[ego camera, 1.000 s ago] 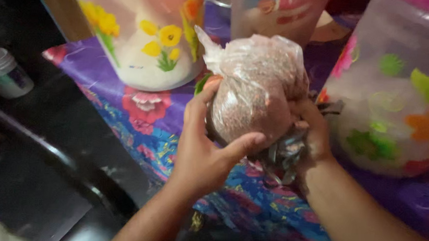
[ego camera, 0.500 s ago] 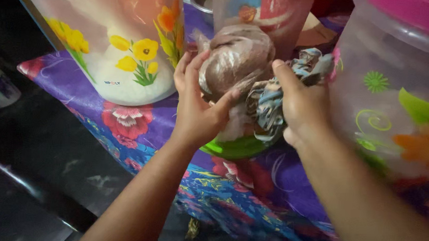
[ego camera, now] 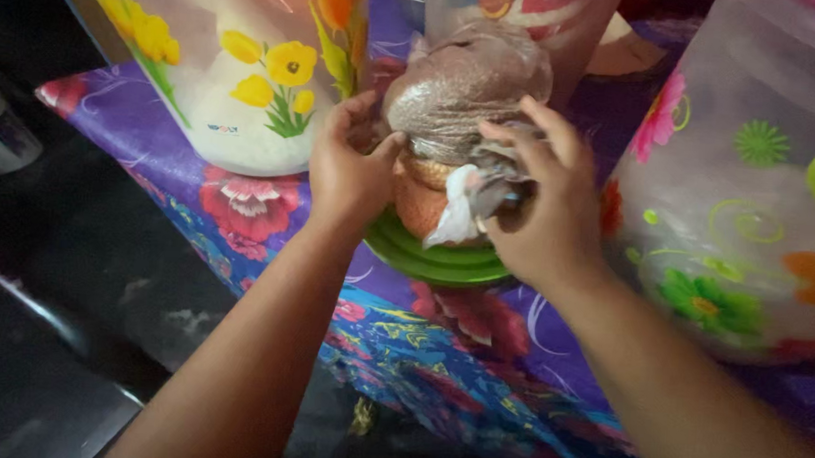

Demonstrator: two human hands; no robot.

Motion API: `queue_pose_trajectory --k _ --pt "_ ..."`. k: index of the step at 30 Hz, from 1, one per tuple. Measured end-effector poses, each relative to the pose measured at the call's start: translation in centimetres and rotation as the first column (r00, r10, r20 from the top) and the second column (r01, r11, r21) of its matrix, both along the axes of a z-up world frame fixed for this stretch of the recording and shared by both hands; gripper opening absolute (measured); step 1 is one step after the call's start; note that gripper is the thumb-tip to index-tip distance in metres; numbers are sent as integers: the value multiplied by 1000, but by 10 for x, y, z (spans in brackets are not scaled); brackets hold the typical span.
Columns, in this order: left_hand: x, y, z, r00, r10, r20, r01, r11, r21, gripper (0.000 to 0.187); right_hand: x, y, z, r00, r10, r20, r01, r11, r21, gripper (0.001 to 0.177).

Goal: The person wipes the exterior of a plastic bag filled with grains using a cloth, then places the bag on a table. The person then wipes the interior of a plastic bucket with the same cloth.

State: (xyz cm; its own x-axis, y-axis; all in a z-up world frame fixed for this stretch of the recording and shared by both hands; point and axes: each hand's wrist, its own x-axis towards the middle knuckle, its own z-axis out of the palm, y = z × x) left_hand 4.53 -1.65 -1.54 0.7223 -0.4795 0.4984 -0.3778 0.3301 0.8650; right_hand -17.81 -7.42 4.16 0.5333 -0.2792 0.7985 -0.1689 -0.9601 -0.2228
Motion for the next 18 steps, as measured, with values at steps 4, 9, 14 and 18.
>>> queue_pose_trajectory --k 4,9,14,18 --pt "-6 30 4 976 -61 -210 50 997 -57 54 -10 4 -13 998 -63 -27 63 998 18 41" --pt "-28 93 23 888 -264 -376 178 952 -248 43 -7 34 8 1000 4 25 -3 998 -60 30" --pt "-78 175 29 858 -316 -405 273 948 -161 36 14 115 22 896 441 59 -445 887 128 29" --pt "-111 248 18 514 -630 -582 401 777 -486 58 27 194 18 691 715 105 -695 617 369 28"
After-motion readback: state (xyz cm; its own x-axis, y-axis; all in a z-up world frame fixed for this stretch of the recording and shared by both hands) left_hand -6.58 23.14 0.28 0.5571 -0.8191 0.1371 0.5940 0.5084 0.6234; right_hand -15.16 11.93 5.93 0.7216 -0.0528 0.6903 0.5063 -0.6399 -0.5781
